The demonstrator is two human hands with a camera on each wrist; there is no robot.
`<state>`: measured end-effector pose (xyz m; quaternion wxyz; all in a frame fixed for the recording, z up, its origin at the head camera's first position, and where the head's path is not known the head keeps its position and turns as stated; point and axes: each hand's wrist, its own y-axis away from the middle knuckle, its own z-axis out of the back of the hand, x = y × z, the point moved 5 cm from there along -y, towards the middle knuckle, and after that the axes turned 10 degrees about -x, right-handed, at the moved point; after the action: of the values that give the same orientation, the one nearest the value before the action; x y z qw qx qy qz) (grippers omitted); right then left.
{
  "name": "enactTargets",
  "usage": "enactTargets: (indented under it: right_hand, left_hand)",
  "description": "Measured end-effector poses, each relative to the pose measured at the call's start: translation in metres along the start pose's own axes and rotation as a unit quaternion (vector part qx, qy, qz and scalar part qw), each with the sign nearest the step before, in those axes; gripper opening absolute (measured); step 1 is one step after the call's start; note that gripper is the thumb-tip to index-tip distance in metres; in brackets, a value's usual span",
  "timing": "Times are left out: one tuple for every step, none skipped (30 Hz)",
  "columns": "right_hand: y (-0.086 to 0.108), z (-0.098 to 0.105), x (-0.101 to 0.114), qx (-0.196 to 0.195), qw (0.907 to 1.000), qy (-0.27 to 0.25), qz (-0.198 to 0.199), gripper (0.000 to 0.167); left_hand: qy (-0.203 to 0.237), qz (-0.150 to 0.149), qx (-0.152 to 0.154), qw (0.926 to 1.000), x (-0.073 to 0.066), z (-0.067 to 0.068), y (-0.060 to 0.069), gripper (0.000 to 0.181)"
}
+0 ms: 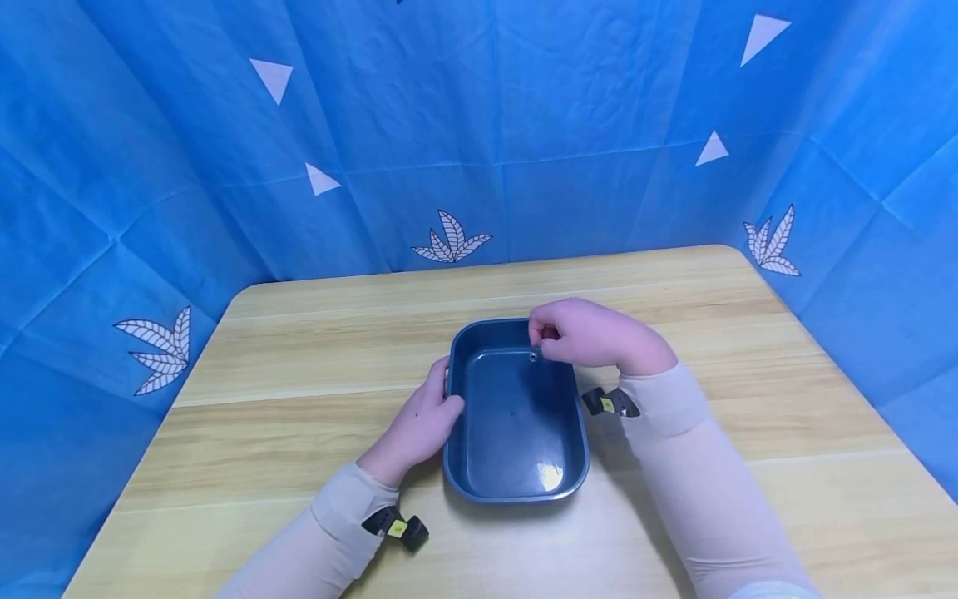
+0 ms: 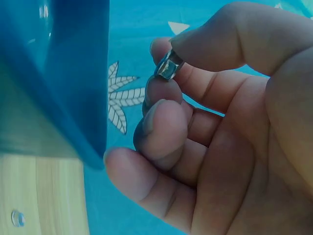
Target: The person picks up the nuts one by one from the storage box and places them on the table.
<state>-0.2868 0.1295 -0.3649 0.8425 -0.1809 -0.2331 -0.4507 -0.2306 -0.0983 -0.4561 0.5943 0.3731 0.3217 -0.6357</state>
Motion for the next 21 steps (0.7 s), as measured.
enactTargets:
  right_hand:
    - [0.001,0.001,-0.002,-0.001,1.0,0.0,-0.004,0.015]
    - [0.002,0.002,-0.004,-0.001,1.0,-0.001,-0.009,0.015]
    - [0.003,0.003,-0.006,-0.002,0.9999,-0.001,-0.014,0.015]
    - [0.003,0.004,-0.008,-0.003,0.9998,-0.001,-0.019,0.015]
    - [0.004,0.005,-0.01,-0.004,0.9997,-0.002,-0.025,0.014]
    - [0.005,0.005,-0.012,-0.004,0.9996,-0.001,-0.029,0.014]
    - [0.005,0.006,-0.014,-0.005,0.9995,0.002,-0.031,0.014]
    - [0.006,0.007,-0.016,-0.007,0.9994,0.002,-0.033,0.014]
    - [0.006,0.008,-0.018,-0.008,0.9994,0.003,-0.034,0.015]
    - [0.006,0.01,-0.019,-0.01,0.9993,0.003,-0.035,0.015]
    - [0.007,0.011,-0.021,-0.011,0.9993,0.003,-0.035,0.016]
    - [0.007,0.012,-0.023,-0.013,0.9992,0.003,-0.037,0.016]
    - [0.008,0.013,-0.025,-0.015,0.9991,0.003,-0.04,0.017]
    - [0.009,0.014,-0.027,-0.014,0.9989,0.003,-0.045,0.017]
    - [0.009,0.014,-0.029,-0.013,0.9987,0.004,-0.05,0.017]
    - [0.01,0.015,-0.031,-0.012,0.9984,0.005,-0.055,0.017]
    - [0.01,0.015,-0.032,-0.009,0.9982,0.006,-0.059,0.017]
    - [0.011,0.015,-0.034,-0.007,0.9978,0.007,-0.065,0.017]
    - [0.011,0.015,-0.035,-0.003,0.9977,0.009,-0.067,0.017]
    - [0.011,0.014,-0.036,0.001,0.9975,0.011,-0.069,0.017]
    - [0.011,0.014,-0.037,0.003,0.9973,0.013,-0.073,0.016]
  left_hand:
    - [0.0,0.0,0.0,1.0,0.0,0.0,0.0,0.064]
    - [-0.001,0.0,0.0,1.0,0.0,0.0,0.0,0.064]
    - [-0.001,-0.001,0.0,1.0,0.0,0.0,0.0,0.065]
    - [-0.002,-0.001,0.0,1.0,0.0,0.0,0.0,0.065]
    - [-0.003,-0.001,0.0,1.0,0.001,0.0,0.0,0.065]
    - [-0.004,-0.001,-0.001,1.0,0.001,0.0,0.0,0.065]
    - [-0.004,-0.001,-0.001,1.0,0.001,0.0,0.0,0.065]
    - [-0.005,-0.001,0.0,1.0,0.001,0.0,-0.001,0.065]
    - [-0.005,-0.001,0.0,1.0,0.001,0.0,-0.001,0.065]
    - [-0.005,-0.001,0.0,1.0,0.001,0.0,-0.001,0.065]
    - [-0.006,-0.001,-0.001,1.0,0.001,0.0,-0.001,0.065]
    - [-0.006,-0.001,-0.001,1.0,0.001,0.0,-0.001,0.065]
    - [-0.006,-0.001,-0.001,1.0,0.001,0.0,-0.001,0.065]
    - [-0.006,-0.002,-0.002,1.0,0.002,0.0,-0.001,0.065]
    - [-0.006,-0.002,-0.002,1.0,0.002,0.0,-0.001,0.065]
    - [-0.006,-0.002,-0.002,1.0,0.002,0.0,-0.001,0.065]
    - [-0.005,-0.003,-0.002,1.0,0.002,0.0,-0.001,0.065]
    - [-0.005,-0.003,-0.002,1.0,0.002,0.0,-0.002,0.065]
    - [-0.005,-0.003,-0.002,1.0,0.002,0.0,-0.002,0.065]
    - [-0.005,-0.004,-0.001,1.0,0.002,0.0,-0.001,0.065]
    - [-0.004,-0.004,-0.001,1.0,0.002,0.0,-0.001,0.065]
